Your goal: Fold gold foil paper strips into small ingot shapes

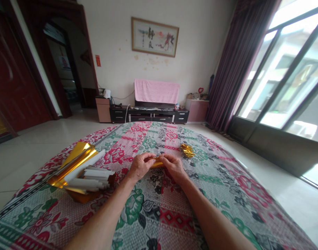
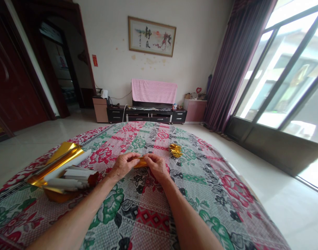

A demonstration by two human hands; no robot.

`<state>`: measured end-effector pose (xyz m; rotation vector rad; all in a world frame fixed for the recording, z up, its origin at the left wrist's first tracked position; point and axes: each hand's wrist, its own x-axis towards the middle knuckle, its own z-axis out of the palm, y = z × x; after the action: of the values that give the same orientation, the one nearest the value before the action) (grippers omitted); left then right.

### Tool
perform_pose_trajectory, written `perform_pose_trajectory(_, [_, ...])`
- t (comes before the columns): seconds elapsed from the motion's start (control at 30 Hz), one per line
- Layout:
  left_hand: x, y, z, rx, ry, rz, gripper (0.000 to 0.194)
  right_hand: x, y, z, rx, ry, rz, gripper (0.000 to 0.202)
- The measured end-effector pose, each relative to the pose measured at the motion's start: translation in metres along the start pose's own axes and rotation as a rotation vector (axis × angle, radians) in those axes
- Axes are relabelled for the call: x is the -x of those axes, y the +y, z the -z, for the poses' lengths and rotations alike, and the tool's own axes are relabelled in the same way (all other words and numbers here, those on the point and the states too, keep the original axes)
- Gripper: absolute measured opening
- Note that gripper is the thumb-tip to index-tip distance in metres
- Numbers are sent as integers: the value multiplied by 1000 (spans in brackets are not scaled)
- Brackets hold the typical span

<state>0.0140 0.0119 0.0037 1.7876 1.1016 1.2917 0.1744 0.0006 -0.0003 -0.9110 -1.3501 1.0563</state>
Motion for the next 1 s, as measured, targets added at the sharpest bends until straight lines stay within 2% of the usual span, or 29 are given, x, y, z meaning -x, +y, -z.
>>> perform_pose_trajectory(0.3, [-1,-3,0,12,-16,65,17,0,-1,-2,0,-24,-19,22])
perform_pose_trajectory(0.67, [0,3,-1,3,-55,145,21,-1,0,-2,205,-100,8,25])
perform_pose_trajectory(0.8, [1,7,-1,-201,-27,181,19,1,-3,-6,470,-53,25,20])
perform_pose_trajectory(0.9, [1,8,-2,-430,-22,158,17,2,-9,-9,716,6,105,17])
perform_pose_trajectory(1.0, [3,7,-4,-629,-17,118,18,2,-10,-11,859,34,148,16])
